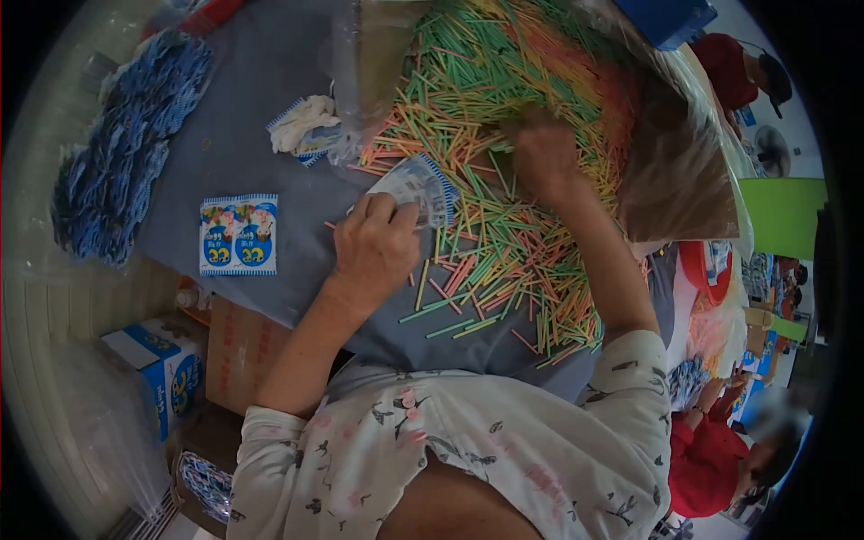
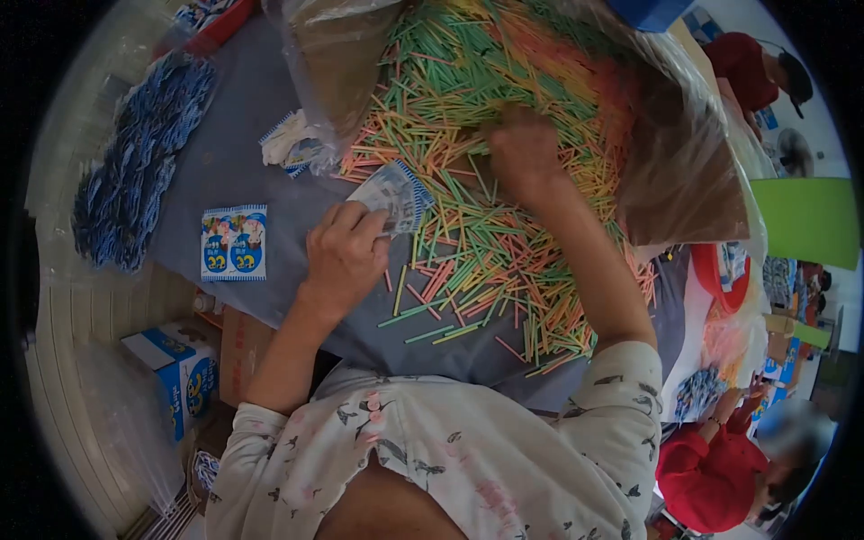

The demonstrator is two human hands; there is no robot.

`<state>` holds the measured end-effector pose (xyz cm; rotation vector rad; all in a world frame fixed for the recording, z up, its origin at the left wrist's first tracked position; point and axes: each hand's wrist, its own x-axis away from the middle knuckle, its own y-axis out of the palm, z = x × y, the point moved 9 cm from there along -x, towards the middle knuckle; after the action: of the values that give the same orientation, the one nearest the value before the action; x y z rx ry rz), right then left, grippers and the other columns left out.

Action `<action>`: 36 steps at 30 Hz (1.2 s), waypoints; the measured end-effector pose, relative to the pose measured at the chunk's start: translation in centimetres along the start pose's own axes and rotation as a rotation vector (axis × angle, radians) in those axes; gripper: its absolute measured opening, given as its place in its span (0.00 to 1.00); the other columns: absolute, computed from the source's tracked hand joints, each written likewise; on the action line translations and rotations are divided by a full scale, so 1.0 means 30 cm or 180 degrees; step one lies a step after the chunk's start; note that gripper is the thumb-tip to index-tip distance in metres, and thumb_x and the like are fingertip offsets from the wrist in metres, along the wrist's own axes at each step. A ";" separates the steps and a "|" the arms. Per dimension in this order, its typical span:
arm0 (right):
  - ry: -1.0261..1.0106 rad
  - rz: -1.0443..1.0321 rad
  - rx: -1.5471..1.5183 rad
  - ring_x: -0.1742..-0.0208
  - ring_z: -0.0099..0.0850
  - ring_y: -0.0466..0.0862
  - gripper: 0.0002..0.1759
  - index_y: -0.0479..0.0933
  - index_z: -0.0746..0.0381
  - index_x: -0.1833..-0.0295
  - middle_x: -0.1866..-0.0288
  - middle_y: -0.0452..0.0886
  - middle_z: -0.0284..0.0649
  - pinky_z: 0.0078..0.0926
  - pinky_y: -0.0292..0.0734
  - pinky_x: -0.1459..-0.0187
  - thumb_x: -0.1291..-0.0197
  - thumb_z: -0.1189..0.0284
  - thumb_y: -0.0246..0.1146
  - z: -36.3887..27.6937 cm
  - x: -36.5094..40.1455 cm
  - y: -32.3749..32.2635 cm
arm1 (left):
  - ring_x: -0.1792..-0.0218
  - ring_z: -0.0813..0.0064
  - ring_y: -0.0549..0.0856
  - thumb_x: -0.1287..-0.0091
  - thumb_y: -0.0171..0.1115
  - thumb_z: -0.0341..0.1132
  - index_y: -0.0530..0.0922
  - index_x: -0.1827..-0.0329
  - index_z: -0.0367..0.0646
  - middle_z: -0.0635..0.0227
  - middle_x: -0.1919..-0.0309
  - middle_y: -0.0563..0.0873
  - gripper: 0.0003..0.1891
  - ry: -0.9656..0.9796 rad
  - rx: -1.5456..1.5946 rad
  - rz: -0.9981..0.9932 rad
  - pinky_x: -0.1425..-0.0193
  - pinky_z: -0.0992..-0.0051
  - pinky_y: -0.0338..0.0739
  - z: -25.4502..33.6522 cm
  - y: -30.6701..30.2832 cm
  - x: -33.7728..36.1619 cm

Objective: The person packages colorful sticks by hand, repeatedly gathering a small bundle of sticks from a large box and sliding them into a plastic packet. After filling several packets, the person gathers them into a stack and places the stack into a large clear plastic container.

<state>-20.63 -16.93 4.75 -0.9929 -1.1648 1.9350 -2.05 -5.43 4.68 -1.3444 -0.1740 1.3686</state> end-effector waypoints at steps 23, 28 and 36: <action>0.2420 0.1034 -0.6391 0.77 0.25 0.68 0.17 0.78 0.66 0.55 0.79 0.66 0.30 0.35 0.77 0.62 0.23 0.62 0.54 0.118 0.118 0.154 | 0.63 0.60 0.80 0.47 0.67 0.22 0.84 0.64 0.37 0.62 0.67 0.81 0.08 -0.0442 0.0966 -0.0348 0.59 0.63 0.77 -0.078 -0.068 0.018; 0.1586 0.1577 -0.7314 0.75 0.27 0.71 0.22 0.77 0.66 0.54 0.80 0.63 0.30 0.37 0.77 0.60 0.22 0.56 0.51 0.105 0.119 -0.020 | 0.70 0.66 0.80 0.47 0.71 0.22 0.84 0.65 0.34 0.64 0.72 0.82 0.07 -0.0709 0.1667 0.0134 0.64 0.69 0.76 -0.142 -0.083 -0.009; 0.0366 0.1856 -0.6128 0.77 0.18 0.70 0.24 0.78 0.64 0.59 0.79 0.71 0.31 0.18 0.67 0.72 0.23 0.53 0.51 -0.129 0.027 -0.359 | 0.69 0.80 0.82 0.42 0.71 0.20 0.85 0.63 0.33 0.67 0.70 0.84 0.05 -0.1021 0.3284 0.0470 0.66 0.79 0.74 -0.064 0.000 -0.064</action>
<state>-16.07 -10.53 13.12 -2.3957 -2.8326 0.3818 -1.18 -7.96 5.16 -0.2789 0.3892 1.4663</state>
